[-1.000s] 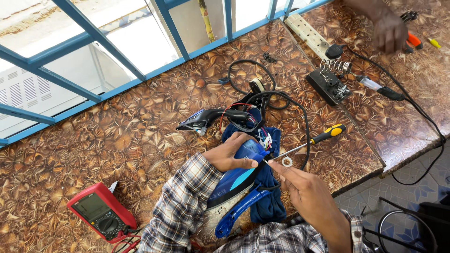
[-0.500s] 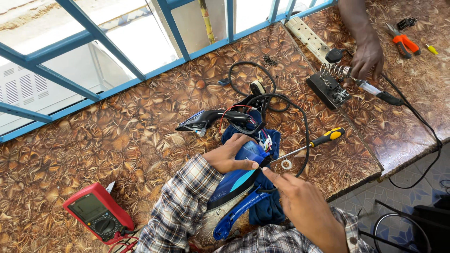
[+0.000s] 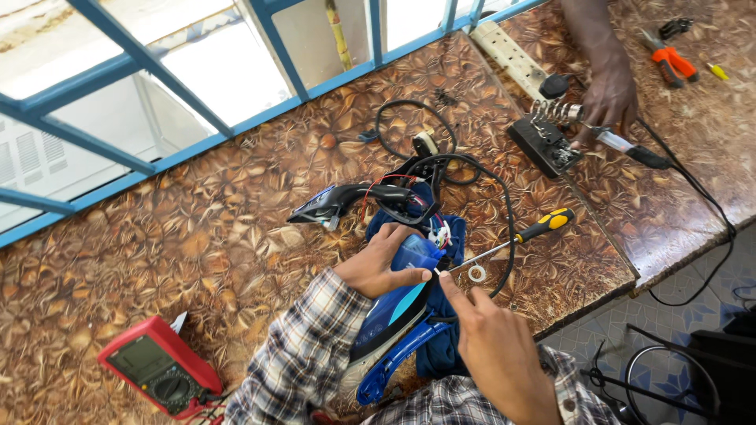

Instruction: The person disassembles a blue steam iron using a screwdriver, checks internal wiring and components, and works on the internal heating element assembly.

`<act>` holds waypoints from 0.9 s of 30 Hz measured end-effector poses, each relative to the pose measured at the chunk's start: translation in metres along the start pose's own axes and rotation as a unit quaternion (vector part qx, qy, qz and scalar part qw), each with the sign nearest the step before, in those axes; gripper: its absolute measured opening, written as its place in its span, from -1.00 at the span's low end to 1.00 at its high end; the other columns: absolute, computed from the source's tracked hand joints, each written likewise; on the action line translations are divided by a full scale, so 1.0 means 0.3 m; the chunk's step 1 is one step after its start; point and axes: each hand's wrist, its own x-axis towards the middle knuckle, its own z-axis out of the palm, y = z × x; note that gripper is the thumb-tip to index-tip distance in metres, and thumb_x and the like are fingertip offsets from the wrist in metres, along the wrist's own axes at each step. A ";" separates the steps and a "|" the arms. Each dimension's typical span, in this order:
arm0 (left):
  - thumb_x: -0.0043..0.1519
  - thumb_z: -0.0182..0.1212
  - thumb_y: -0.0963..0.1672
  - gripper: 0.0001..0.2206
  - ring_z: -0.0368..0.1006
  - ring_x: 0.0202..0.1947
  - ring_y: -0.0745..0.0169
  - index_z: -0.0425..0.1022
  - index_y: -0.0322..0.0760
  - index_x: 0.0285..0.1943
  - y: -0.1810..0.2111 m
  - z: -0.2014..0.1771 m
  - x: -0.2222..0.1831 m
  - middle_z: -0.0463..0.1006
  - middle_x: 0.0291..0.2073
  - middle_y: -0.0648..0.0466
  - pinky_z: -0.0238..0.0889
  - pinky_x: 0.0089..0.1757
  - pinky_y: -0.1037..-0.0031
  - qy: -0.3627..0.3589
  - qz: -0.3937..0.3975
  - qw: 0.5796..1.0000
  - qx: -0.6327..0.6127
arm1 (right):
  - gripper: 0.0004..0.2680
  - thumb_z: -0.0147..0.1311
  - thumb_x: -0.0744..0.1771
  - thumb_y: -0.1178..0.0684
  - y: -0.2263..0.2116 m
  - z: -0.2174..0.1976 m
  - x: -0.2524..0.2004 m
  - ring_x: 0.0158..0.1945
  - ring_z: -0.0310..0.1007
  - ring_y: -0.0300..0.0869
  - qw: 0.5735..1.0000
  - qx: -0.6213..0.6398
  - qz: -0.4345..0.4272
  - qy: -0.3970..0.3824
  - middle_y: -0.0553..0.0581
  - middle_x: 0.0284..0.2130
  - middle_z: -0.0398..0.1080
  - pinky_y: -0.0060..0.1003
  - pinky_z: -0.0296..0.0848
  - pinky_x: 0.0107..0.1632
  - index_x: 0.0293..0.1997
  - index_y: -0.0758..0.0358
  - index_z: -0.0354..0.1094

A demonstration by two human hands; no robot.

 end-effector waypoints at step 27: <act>0.01 0.34 0.25 -0.32 0.12 0.34 -0.46 0.40 0.03 0.26 0.006 0.203 -0.027 0.25 0.31 -0.25 0.07 0.16 -0.19 0.288 -0.019 0.904 0.316 | -0.65 -0.03 0.40 -0.03 0.080 0.254 0.073 0.31 0.44 -0.05 0.878 0.425 -0.074 0.207 0.15 0.25 0.42 -0.20 0.46 0.25 0.38 0.15 0.26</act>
